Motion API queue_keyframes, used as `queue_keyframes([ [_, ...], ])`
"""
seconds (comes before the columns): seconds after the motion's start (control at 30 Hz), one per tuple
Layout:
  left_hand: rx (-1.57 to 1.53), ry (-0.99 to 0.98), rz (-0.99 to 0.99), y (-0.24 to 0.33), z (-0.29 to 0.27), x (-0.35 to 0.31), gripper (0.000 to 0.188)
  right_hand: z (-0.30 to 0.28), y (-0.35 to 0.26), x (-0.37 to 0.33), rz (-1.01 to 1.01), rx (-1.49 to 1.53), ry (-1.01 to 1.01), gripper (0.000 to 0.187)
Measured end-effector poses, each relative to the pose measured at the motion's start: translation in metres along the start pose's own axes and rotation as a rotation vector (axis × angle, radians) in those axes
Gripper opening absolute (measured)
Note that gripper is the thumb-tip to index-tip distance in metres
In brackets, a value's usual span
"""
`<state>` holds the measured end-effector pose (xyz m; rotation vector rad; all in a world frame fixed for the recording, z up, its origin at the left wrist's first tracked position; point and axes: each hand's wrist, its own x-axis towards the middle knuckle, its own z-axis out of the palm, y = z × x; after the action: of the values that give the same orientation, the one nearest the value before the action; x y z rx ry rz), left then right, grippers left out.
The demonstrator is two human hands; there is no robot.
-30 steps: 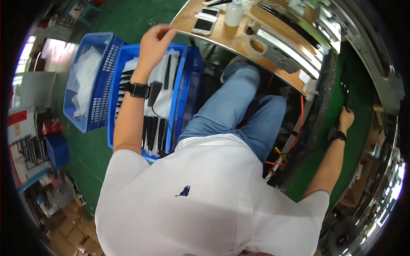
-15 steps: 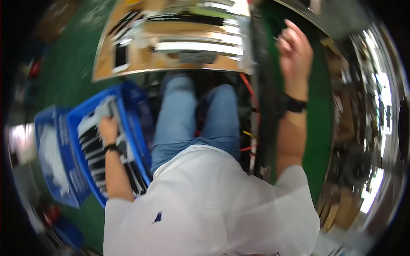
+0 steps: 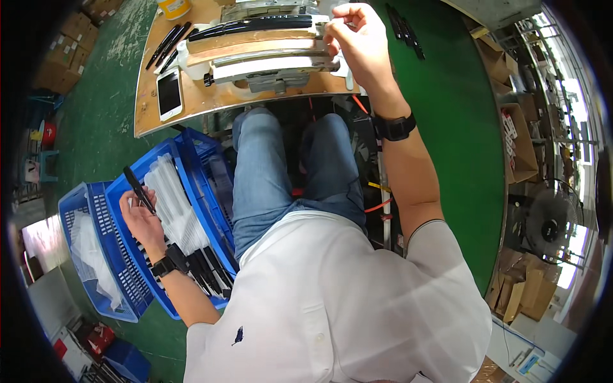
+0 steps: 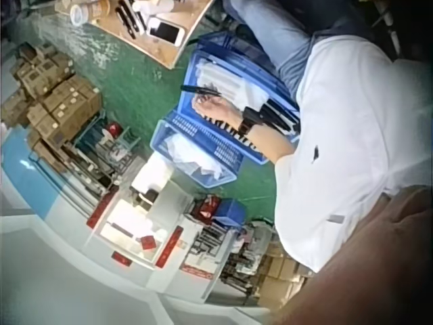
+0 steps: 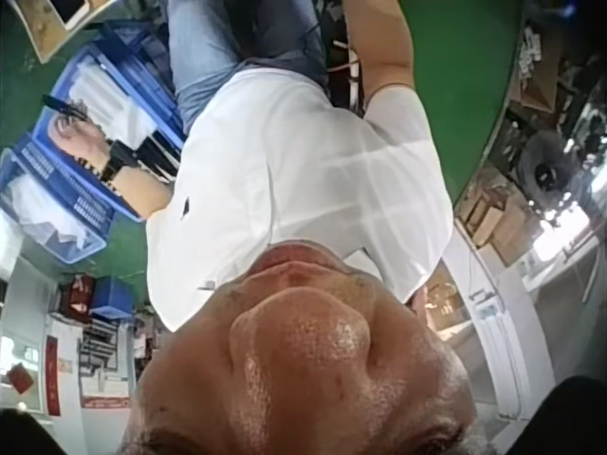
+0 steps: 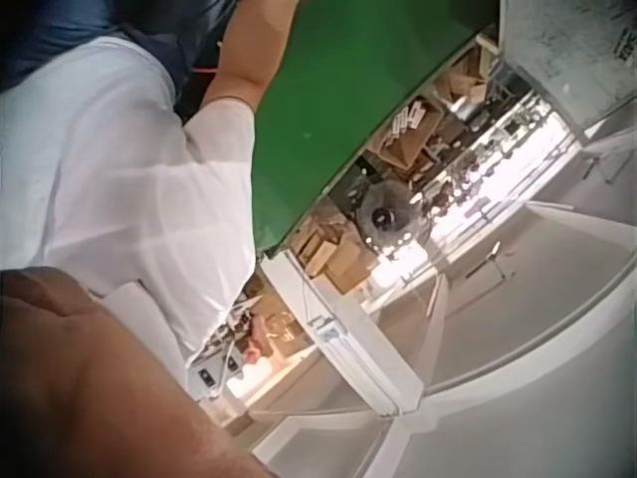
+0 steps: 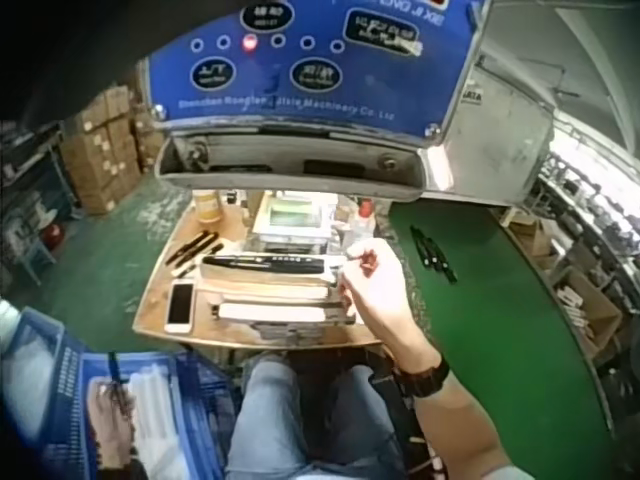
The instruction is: The recorder is assembling electronic device shells using a heat press machine on a production floor.
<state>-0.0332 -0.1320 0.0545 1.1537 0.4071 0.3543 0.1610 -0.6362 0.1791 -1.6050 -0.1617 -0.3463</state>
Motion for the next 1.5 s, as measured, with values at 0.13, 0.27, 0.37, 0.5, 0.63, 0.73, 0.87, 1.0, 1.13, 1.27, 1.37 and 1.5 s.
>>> queue_keyframes([
  [0.13,0.084,-0.149,0.116,0.010,0.043,0.007,0.027,-0.003,-0.001,0.001,-0.063,0.032,-0.103,0.024],
  [0.27,0.212,-0.212,0.180,0.024,0.084,0.013,0.033,-0.003,-0.011,0.003,-0.266,-0.574,-0.114,0.062],
  [0.37,0.307,-0.253,0.231,0.031,0.110,0.009,0.035,0.002,-0.015,0.008,-0.335,-0.721,-0.178,0.054],
  [0.5,0.392,-0.300,0.271,0.038,0.131,0.000,0.032,0.000,-0.021,0.018,-0.345,-0.811,-0.295,0.047],
  [0.63,0.397,-0.335,0.278,0.041,0.139,-0.004,0.031,-0.002,-0.028,0.026,-0.154,-0.682,-0.376,0.046],
  [0.73,0.399,-0.330,0.280,0.041,0.141,-0.002,0.035,0.002,-0.032,0.025,-0.290,-0.665,-0.356,0.046],
  [0.87,0.373,-0.342,0.332,0.044,0.150,0.007,0.038,-0.006,-0.043,0.011,-0.533,-0.635,-0.268,0.034],
  [1.0,0.486,-0.364,0.451,0.056,0.174,0.023,0.041,-0.031,-0.068,-0.017,-0.690,-0.612,-0.242,0.031],
  [1.13,0.558,-0.495,0.592,0.066,0.224,0.044,0.041,-0.061,-0.099,-0.059,-0.542,-0.704,-0.179,0.029],
  [1.27,0.752,-0.638,0.724,0.074,0.281,0.057,0.034,-0.097,-0.130,-0.089,-0.479,-0.962,-0.123,0.025],
  [1.37,0.899,-0.725,0.910,0.072,0.321,0.056,0.028,-0.124,-0.141,-0.102,-0.517,-1.033,-0.047,0.027],
  [1.5,0.939,-0.850,0.971,0.061,0.358,0.049,0.028,-0.161,-0.142,-0.118,-0.409,-1.069,0.004,0.030],
])
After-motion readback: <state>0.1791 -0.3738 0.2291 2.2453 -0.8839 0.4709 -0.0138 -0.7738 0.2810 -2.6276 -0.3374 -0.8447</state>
